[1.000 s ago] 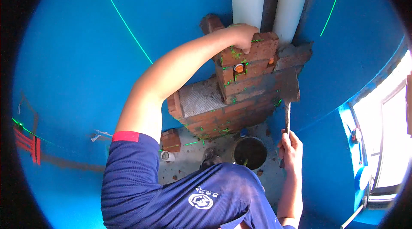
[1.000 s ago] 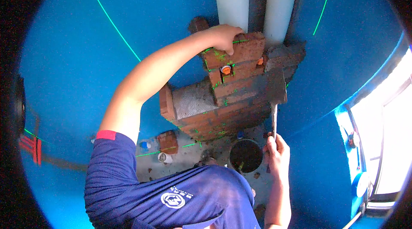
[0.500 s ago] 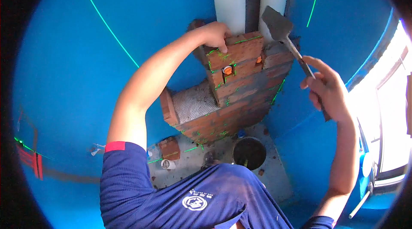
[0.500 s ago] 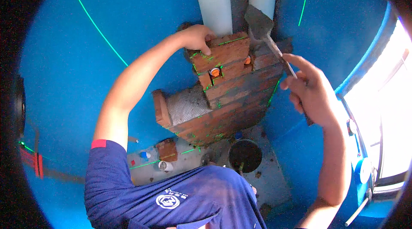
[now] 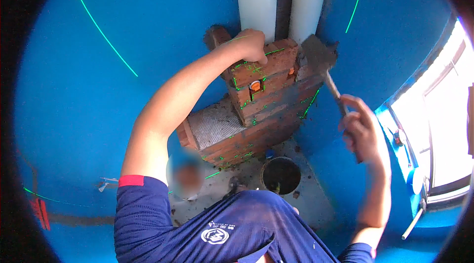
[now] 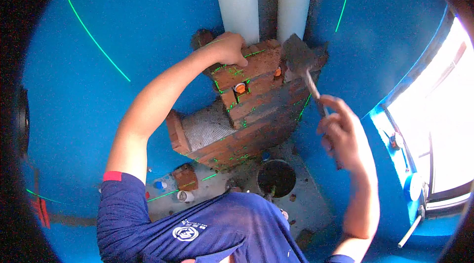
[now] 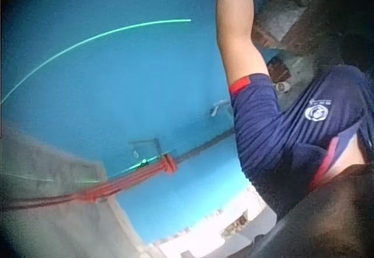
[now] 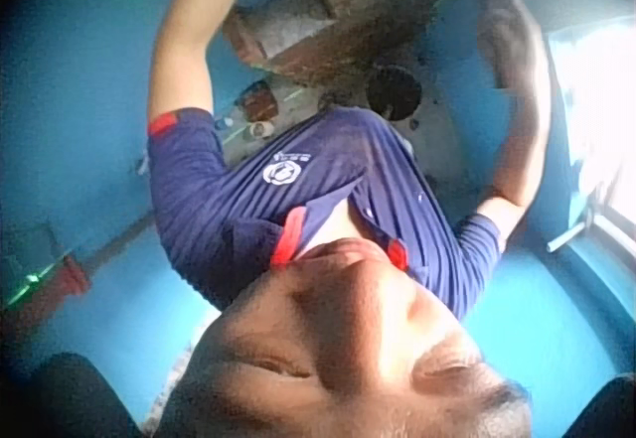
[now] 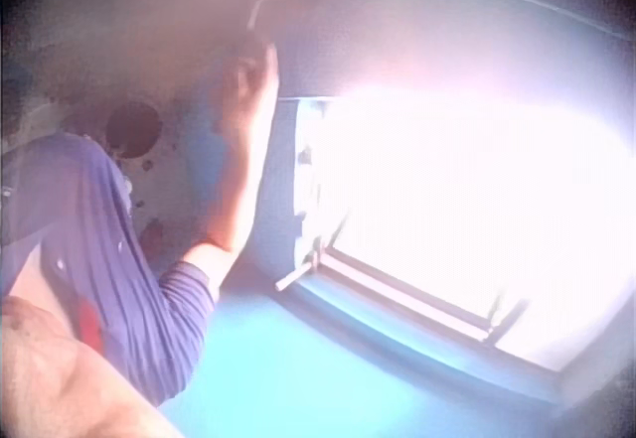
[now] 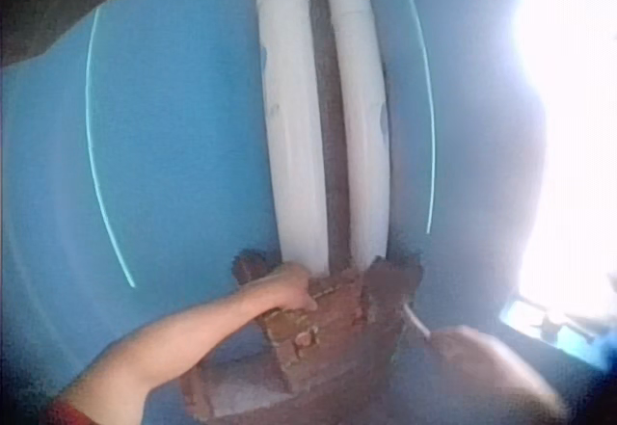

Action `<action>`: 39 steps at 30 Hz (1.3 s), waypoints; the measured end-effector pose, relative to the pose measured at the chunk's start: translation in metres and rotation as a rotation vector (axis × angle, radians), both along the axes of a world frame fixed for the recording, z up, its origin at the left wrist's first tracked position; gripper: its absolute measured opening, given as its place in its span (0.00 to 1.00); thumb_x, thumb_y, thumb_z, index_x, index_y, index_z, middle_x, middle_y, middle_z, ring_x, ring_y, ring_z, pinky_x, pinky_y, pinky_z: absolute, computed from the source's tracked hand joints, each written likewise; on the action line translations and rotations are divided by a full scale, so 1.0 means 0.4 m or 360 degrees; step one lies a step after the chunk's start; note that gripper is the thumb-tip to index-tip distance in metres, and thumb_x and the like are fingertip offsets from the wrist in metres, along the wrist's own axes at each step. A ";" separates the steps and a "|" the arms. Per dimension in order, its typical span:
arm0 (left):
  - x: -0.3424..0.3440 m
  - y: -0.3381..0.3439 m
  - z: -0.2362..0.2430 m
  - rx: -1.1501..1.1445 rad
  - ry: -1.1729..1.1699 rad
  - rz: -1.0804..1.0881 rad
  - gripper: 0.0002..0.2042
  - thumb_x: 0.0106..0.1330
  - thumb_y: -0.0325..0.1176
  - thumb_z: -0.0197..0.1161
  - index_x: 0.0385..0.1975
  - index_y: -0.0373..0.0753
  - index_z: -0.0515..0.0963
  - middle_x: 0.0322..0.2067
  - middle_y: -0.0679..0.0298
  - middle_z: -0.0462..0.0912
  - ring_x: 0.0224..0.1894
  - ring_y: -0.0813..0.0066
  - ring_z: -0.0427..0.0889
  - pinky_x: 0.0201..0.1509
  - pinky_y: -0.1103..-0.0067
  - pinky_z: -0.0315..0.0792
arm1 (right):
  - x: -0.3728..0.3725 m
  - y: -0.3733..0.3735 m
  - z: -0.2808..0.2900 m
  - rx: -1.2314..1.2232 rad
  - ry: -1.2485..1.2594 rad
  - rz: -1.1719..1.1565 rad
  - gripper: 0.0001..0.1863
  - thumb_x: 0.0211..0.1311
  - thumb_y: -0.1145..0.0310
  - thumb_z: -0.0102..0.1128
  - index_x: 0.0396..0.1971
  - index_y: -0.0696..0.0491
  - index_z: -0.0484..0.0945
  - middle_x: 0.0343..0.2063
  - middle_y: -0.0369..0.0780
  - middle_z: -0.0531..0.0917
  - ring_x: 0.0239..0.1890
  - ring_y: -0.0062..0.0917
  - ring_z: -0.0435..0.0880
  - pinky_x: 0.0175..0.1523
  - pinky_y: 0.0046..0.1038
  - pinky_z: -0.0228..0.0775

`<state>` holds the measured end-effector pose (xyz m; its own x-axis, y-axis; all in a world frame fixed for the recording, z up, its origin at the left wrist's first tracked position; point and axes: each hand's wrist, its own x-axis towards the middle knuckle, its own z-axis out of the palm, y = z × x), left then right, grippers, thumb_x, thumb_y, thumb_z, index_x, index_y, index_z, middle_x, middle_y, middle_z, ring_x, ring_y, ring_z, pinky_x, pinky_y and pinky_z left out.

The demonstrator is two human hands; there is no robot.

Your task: The person uses a saw to cut a brick, prepares mortar with a trowel, and applies mortar to lay bricks around vertical pipes to build a small structure.

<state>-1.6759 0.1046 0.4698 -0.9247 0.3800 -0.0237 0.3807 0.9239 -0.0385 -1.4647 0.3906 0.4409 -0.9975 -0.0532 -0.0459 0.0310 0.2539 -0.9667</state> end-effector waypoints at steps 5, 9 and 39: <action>-0.016 0.006 -0.014 -0.0038 0.0024 0.0031 0.24 0.44 0.44 0.73 0.34 0.28 0.81 0.36 0.45 0.82 0.42 0.50 0.81 0.47 0.65 0.75 | 0.071 -0.128 -0.234 -0.0511 -0.0094 -0.0080 0.23 0.67 0.70 0.47 0.61 0.50 0.62 0.26 0.35 0.72 0.17 0.15 0.67 0.20 0.19 0.58; -0.040 -0.018 -0.015 -0.0081 0.0022 -0.0078 0.23 0.44 0.43 0.72 0.34 0.29 0.80 0.37 0.45 0.81 0.42 0.50 0.81 0.48 0.65 0.74 | 0.082 -0.221 -0.312 -0.0921 -0.0249 -0.0029 0.24 0.69 0.67 0.48 0.63 0.51 0.58 0.27 0.36 0.71 0.17 0.14 0.65 0.19 0.18 0.58; -0.096 -0.029 0.013 0.0008 -0.0199 -0.0110 0.26 0.42 0.48 0.75 0.28 0.26 0.81 0.30 0.45 0.83 0.34 0.50 0.82 0.39 0.62 0.73 | -0.109 -0.055 0.108 0.0655 0.0119 0.0262 0.21 0.65 0.73 0.49 0.58 0.54 0.71 0.24 0.37 0.79 0.14 0.16 0.71 0.19 0.23 0.64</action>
